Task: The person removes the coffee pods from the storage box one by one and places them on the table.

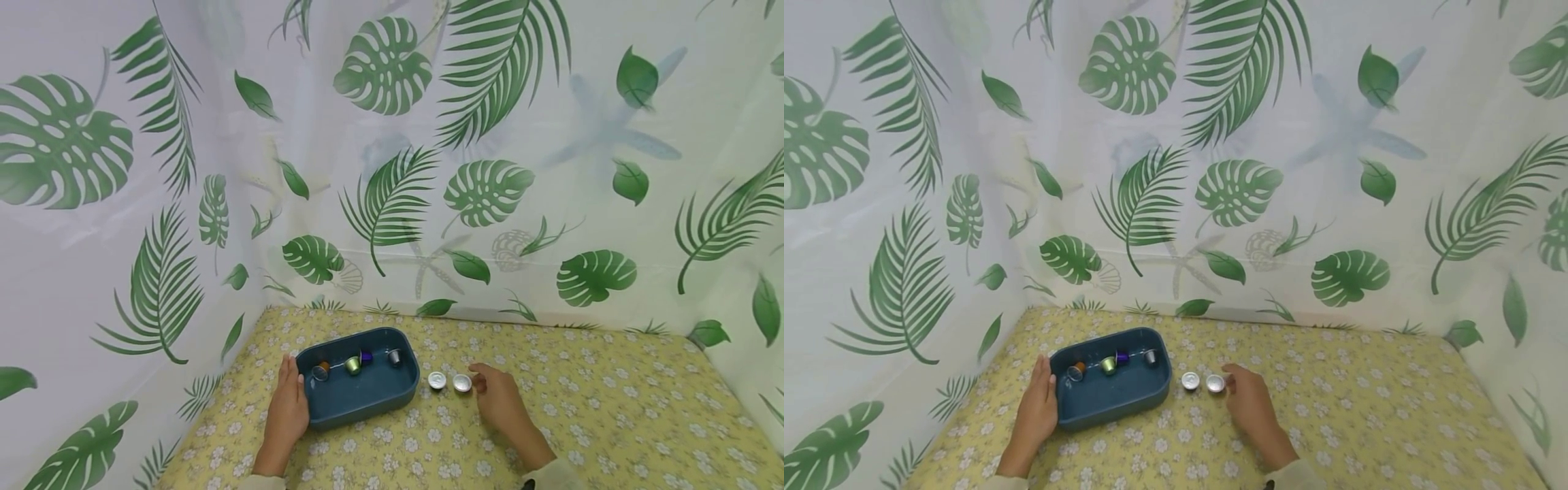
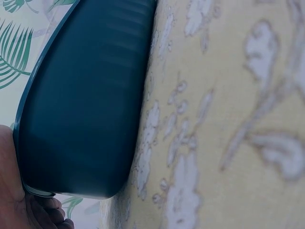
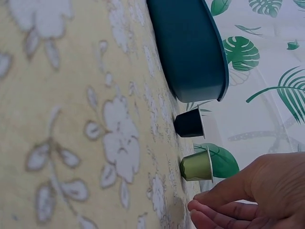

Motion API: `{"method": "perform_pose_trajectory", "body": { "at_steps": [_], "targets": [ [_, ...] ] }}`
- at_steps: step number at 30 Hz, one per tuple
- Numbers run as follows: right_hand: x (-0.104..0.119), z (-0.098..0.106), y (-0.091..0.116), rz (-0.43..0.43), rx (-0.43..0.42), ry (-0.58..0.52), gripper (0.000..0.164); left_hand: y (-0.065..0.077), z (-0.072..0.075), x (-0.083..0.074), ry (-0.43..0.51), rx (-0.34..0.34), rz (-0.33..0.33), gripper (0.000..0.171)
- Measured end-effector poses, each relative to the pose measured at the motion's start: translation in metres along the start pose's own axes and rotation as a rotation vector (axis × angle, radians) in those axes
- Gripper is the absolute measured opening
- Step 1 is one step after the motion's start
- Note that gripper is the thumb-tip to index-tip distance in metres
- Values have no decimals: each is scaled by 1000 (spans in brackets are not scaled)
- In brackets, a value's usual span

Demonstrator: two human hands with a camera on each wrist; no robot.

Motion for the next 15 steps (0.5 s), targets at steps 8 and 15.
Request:
{"method": "perform_pose_trajectory", "body": {
  "at_steps": [8,15],
  "targets": [
    [6,20,-2,10,-119,62,29,-1,1,0,-1,-6,5,55],
    [23,26,-7,46,-191,54,26,-1,0,2,2,-1,7,55]
  ]
}}
Point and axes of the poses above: each hand's wrist, its own y-axis away from the middle knuckle, its own z-axis out of the back of the hand, x = y × z, the point moved 10 cm from there along -y, towards the middle knuckle, and after that the axes turned 13 degrees about z, right-handed, at the moved point
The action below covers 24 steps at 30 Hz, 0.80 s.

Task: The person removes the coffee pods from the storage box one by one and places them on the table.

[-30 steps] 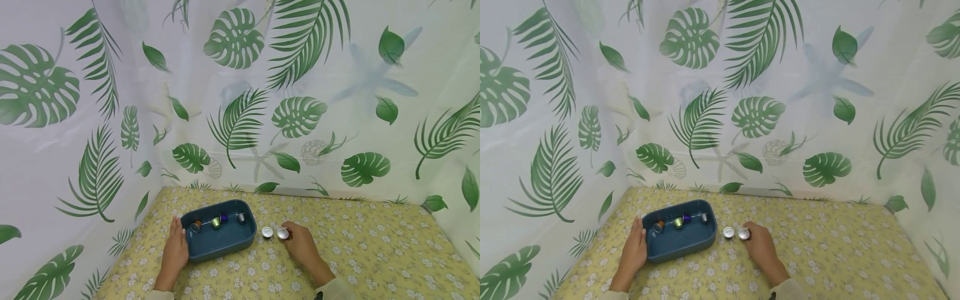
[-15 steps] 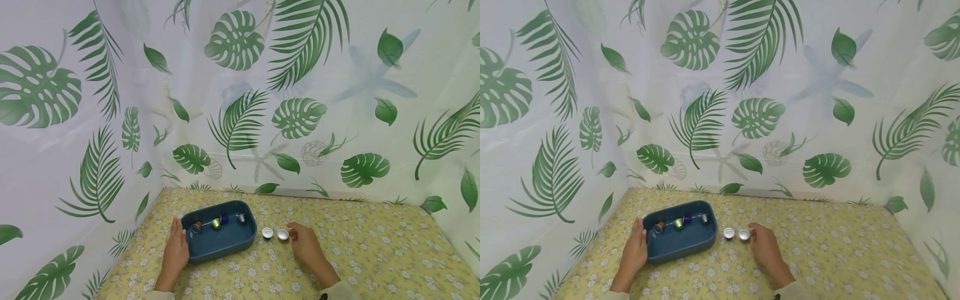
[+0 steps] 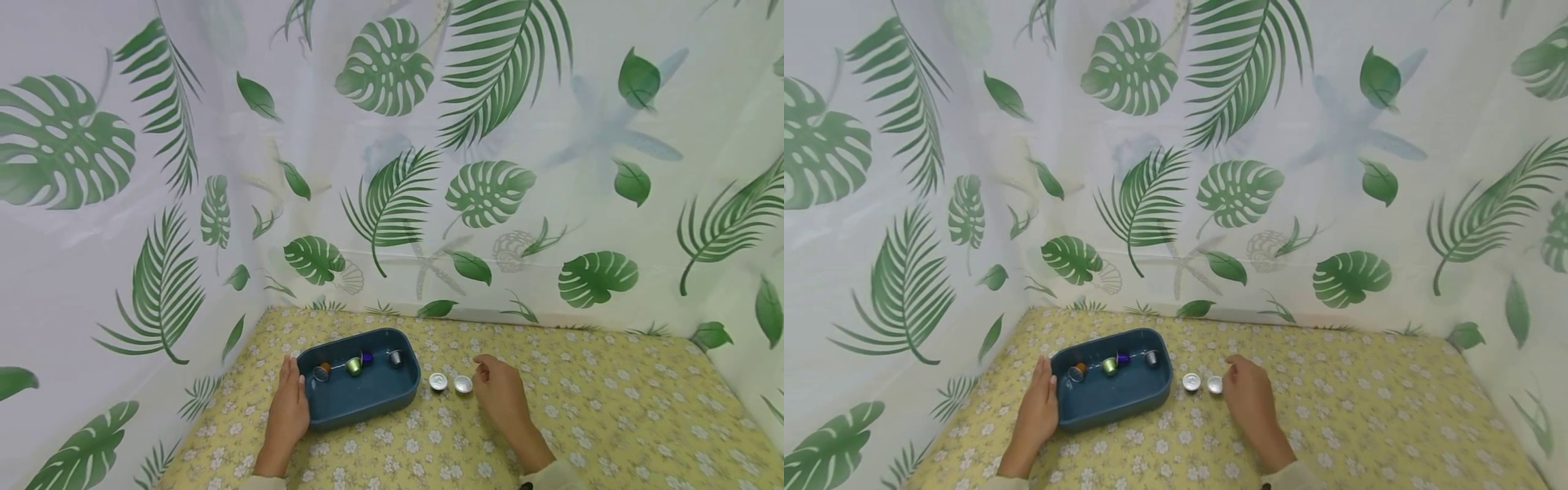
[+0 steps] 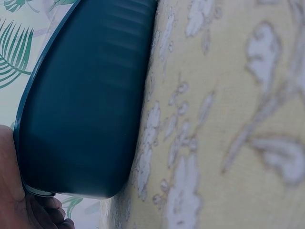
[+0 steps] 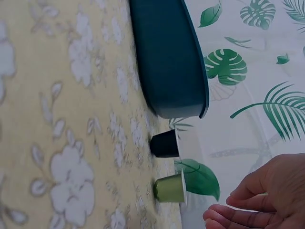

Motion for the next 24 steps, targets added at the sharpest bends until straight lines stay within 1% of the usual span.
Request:
{"method": "perform_pose_trajectory", "body": {
  "at_steps": [3,9,12,17,24],
  "targets": [
    [8,-3,-2,15,-9,-9,21,0,0,1,-2,-2,9,55],
    [19,-12,-6,-4,15,-28,18,1,1,2,1,-2,5,56],
    [29,-14,-8,7,23,-22,17,1,1,2,1,0,5,56],
    [47,-17,-12,55,37,-43,18,0,1,0,1,-1,5,55],
    [60,-28,-13,73,53,-85,22,1,1,-1,-3,1,18,55]
  ]
}}
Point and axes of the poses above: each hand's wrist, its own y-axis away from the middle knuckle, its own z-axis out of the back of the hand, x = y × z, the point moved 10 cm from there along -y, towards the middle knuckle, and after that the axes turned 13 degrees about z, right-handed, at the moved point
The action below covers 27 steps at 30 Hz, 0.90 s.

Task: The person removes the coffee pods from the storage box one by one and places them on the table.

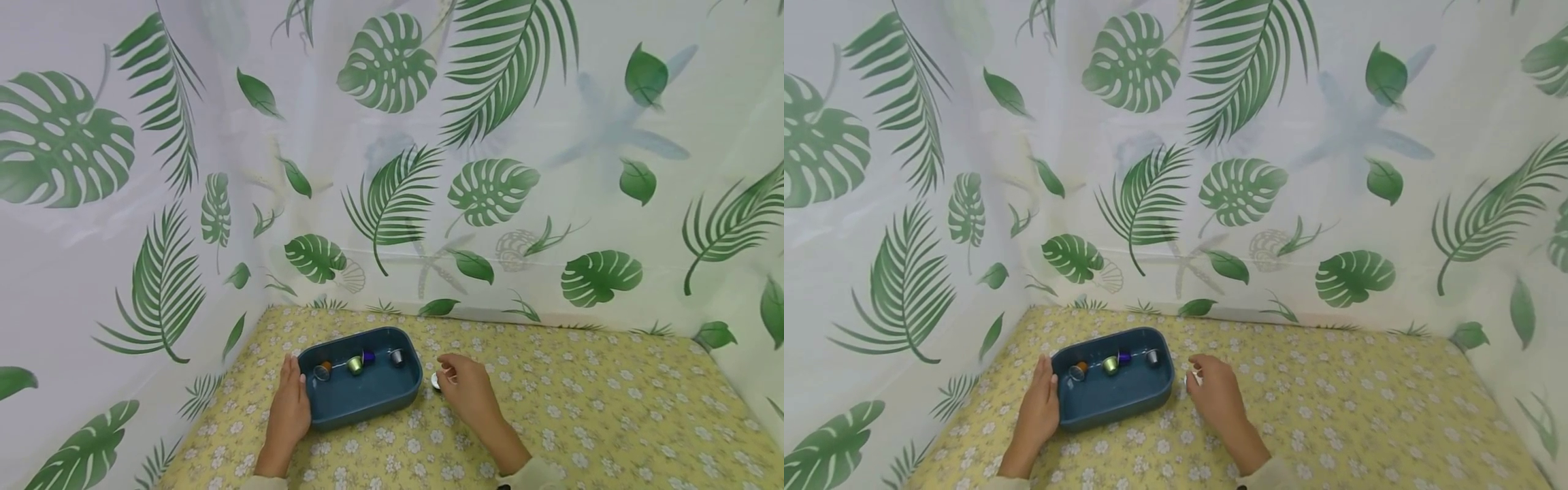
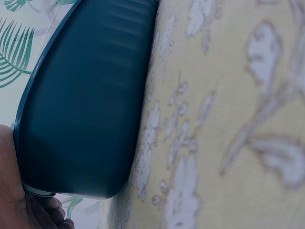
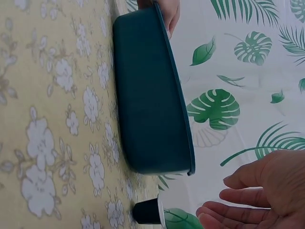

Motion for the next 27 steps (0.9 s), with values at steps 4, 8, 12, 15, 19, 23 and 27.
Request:
{"method": "perform_pose_trajectory", "body": {
  "at_steps": [4,8,12,15,19,23,27],
  "targets": [
    [7,-6,-1,17,4,-14,24,0,0,0,3,1,5,55],
    [11,-14,-1,30,22,-23,25,0,0,0,5,5,5,55],
    [15,-19,-6,29,49,-44,28,0,0,0,5,5,5,55],
    [18,-21,-8,32,67,-46,29,0,0,0,7,0,-1,55],
    [20,-22,-10,33,74,-45,29,0,0,0,12,-3,-5,55],
    [24,-23,-12,53,68,-46,30,1,1,-1,14,-10,-4,55],
    [28,-24,-13,79,61,-30,31,1,0,0,11,-9,-2,55]
  ]
}}
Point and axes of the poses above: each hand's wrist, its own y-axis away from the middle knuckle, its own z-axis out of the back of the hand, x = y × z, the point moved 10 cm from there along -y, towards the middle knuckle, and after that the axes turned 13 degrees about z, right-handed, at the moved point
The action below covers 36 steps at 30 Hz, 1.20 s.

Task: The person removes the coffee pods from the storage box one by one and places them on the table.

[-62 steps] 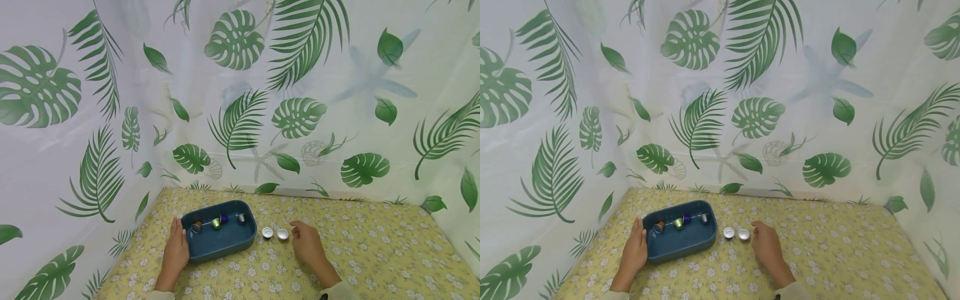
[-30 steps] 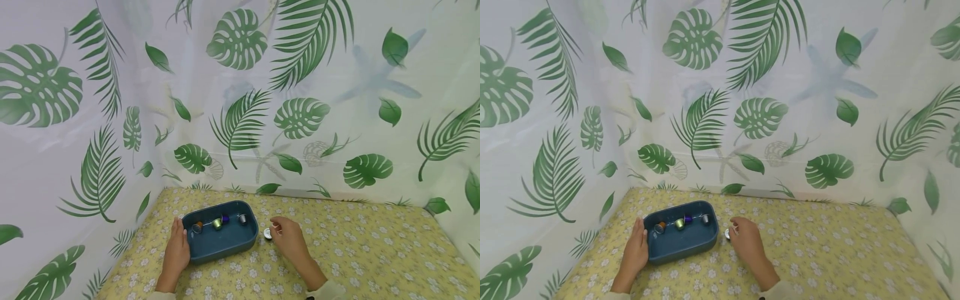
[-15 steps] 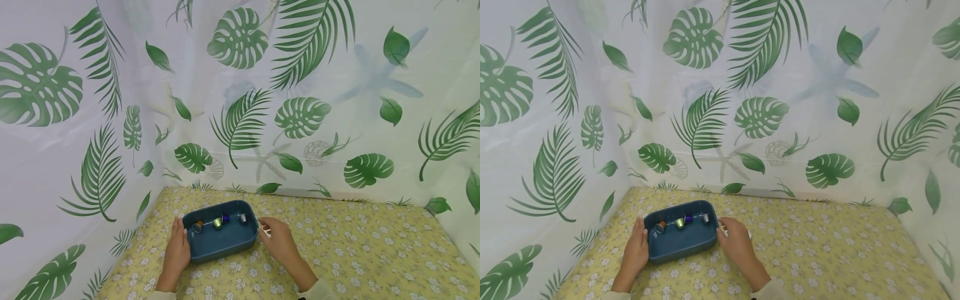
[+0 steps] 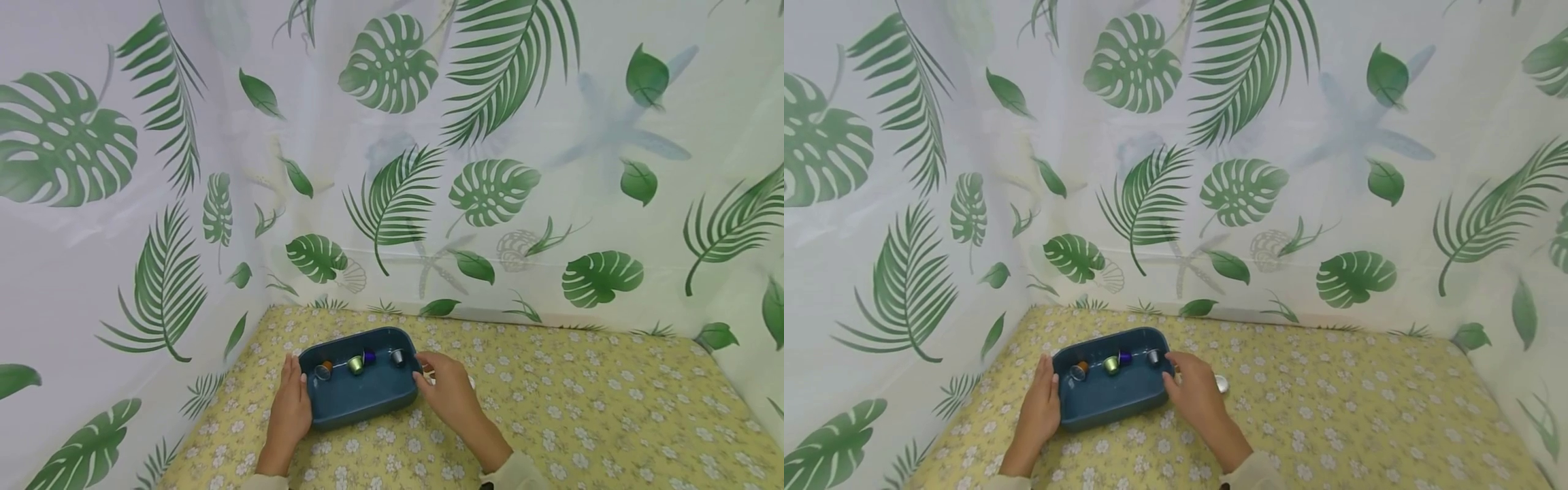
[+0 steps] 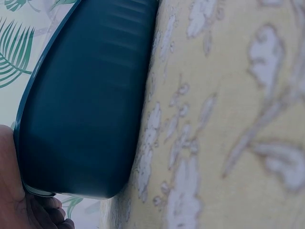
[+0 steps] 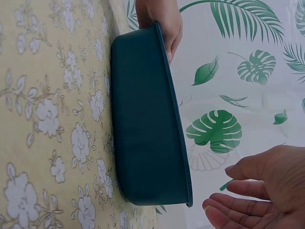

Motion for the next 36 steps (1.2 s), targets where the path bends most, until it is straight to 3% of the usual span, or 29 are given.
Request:
{"method": "perform_pose_trajectory", "body": {
  "at_steps": [5,23,31,36],
  "targets": [
    [6,-2,-4,32,-3,10,33,-1,-1,1,-4,10,3,55],
    [20,-21,-15,68,74,-117,38,2,1,-2,-11,13,-4,58],
    [22,-33,-17,59,155,-94,38,2,0,-2,-5,18,-9,57],
    [24,-38,-17,69,163,-70,38,1,0,-1,-4,18,-11,58]
  ]
}}
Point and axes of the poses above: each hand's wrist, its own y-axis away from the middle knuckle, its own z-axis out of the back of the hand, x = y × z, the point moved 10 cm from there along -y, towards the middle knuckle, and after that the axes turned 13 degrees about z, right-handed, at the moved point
